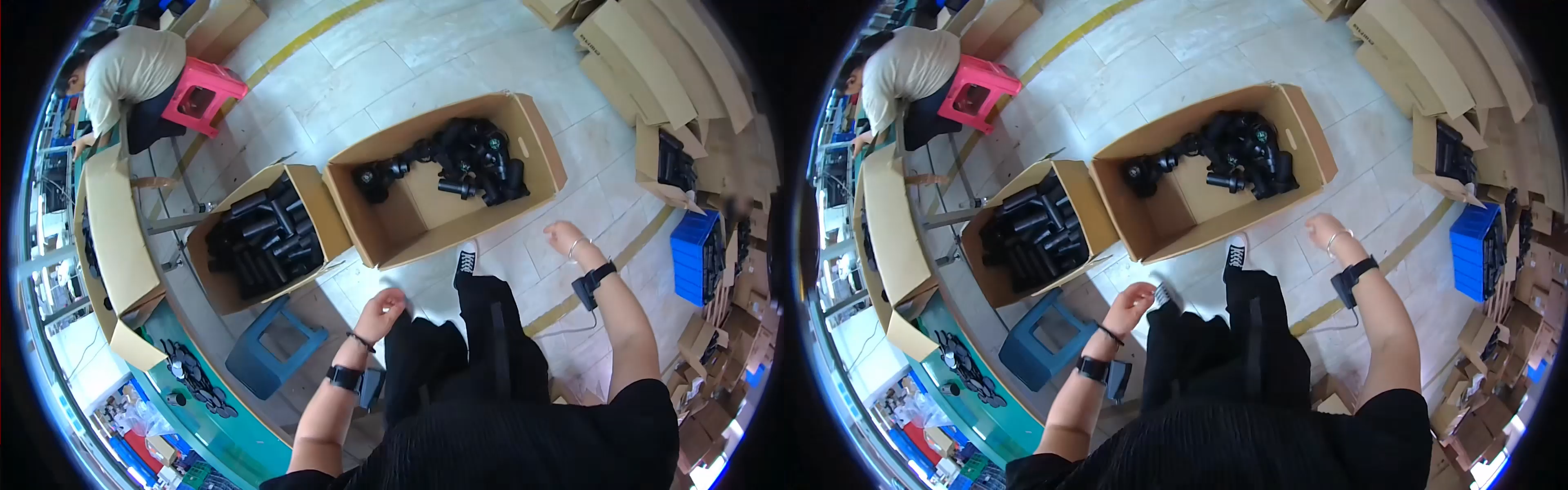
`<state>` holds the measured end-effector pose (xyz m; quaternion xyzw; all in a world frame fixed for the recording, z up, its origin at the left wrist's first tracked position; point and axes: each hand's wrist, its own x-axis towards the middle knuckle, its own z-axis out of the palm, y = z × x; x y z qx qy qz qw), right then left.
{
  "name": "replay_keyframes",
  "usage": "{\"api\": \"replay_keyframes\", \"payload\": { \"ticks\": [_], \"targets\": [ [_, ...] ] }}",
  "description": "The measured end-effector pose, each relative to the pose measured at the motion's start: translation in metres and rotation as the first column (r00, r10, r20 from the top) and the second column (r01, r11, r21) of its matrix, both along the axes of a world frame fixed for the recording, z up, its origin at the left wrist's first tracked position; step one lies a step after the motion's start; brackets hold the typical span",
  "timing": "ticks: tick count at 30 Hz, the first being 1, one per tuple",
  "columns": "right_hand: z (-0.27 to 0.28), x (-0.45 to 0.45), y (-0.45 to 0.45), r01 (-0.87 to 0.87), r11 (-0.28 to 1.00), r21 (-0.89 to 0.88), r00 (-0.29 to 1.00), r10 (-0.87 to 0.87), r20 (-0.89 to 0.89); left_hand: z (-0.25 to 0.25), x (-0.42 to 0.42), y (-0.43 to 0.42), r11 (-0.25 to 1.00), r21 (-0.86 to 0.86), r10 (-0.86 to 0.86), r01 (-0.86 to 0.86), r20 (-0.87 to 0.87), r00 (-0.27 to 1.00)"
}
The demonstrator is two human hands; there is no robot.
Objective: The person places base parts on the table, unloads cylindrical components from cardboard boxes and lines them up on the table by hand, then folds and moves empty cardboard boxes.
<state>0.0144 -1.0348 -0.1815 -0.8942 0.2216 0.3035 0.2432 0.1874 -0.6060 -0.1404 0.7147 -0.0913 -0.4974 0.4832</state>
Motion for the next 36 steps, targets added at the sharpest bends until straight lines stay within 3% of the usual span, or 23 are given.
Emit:
{"api": "replay_keyframes", "payload": {
  "ticks": [2,5,7,11,13,15,17,18,19,21,23,25,27,29,32,33,35,36],
  "targets": [
    [-0.032,0.015,-0.026,0.055,0.997,0.058,0.998,-0.052,-0.047,-0.021,0.016,-0.037,0.994,0.031,-0.108,0.106,0.056,0.993],
    [-0.097,0.038,-0.064,-0.034,0.997,-0.067,0.995,0.028,-0.092,-0.098,0.041,-0.079,0.979,0.080,-0.196,0.189,0.092,0.976],
    [-0.146,0.057,-0.073,-0.150,0.976,-0.155,0.940,0.092,-0.329,-0.156,0.058,-0.105,0.970,0.121,-0.225,0.212,0.108,0.968],
    [-0.206,0.112,-0.077,-0.020,0.990,-0.137,0.963,-0.018,-0.268,-0.267,0.101,-0.161,0.982,0.140,-0.119,0.123,-0.043,0.992],
    [-0.235,0.136,-0.079,0.078,0.969,-0.234,0.978,-0.120,-0.169,-0.305,0.121,-0.199,0.975,0.216,-0.034,0.052,-0.085,0.996],
    [-0.290,0.136,-0.093,0.072,0.951,-0.302,0.990,-0.105,-0.093,-0.357,0.138,-0.229,0.961,0.277,0.005,0.019,-0.083,0.997],
    [-0.333,0.137,-0.099,0.078,0.926,-0.370,0.996,-0.088,-0.010,-0.396,0.147,-0.262,0.963,0.268,-0.036,-0.003,0.140,0.990],
    [-0.346,0.138,-0.103,0.035,0.925,-0.378,0.996,-0.065,-0.066,-0.414,0.151,-0.279,0.978,0.208,-0.077,-0.023,0.460,0.884],
    [-0.354,0.138,-0.107,-0.009,0.924,-0.383,0.991,-0.042,-0.125,-0.431,0.154,-0.295,0.989,0.144,-0.094,-0.017,0.727,0.680],
    [-0.363,0.134,-0.114,-0.048,0.922,-0.385,0.980,-0.031,-0.196,-0.428,0.168,-0.335,0.992,0.124,-0.107,0.005,0.844,0.526],
    [-0.359,0.135,-0.115,-0.197,0.908,-0.370,0.978,0.153,-0.144,-0.436,0.175,-0.365,1.000,0.000,-0.008,0.023,0.924,0.382],
    [-0.368,0.128,-0.116,-0.279,0.887,-0.367,0.960,0.247,-0.133,-0.441,0.174,-0.385,1.000,-0.002,-0.002,0.007,0.880,0.474],
    [-0.382,0.121,-0.121,-0.237,0.915,-0.327,0.966,0.257,0.020,-0.444,0.173,-0.404,1.000,0.001,0.013,-0.022,0.786,0.617],
    [-0.385,0.121,-0.120,-0.217,0.929,-0.301,0.962,0.256,0.096,-0.442,0.168,-0.414,0.999,0.046,-0.024,-0.019,0.786,0.617],
    [-0.348,0.150,-0.107,-0.033,0.978,-0.208,0.988,0.064,0.141,-0.434,0.166,-0.407,0.986,0.165,-0.127,-0.008,0.788,0.603],
    [-0.331,0.166,-0.107,-0.038,0.978,-0.203,0.988,0.067,0.138,-0.428,0.169,-0.399,0.993,0.113,-0.099,0.021,0.752,0.652],
    [-0.305,0.195,-0.111,0.154,0.972,-0.176,0.978,-0.176,-0.111,-0.415,0.179,-0.387,0.998,0.000,-0.050,0.069,0.677,0.734],
    [-0.307,0.202,-0.117,0.155,0.973,-0.173,0.979,-0.175,-0.106,-0.410,0.184,-0.384,0.998,0.003,-0.052,0.068,0.680,0.731]
  ]
}}
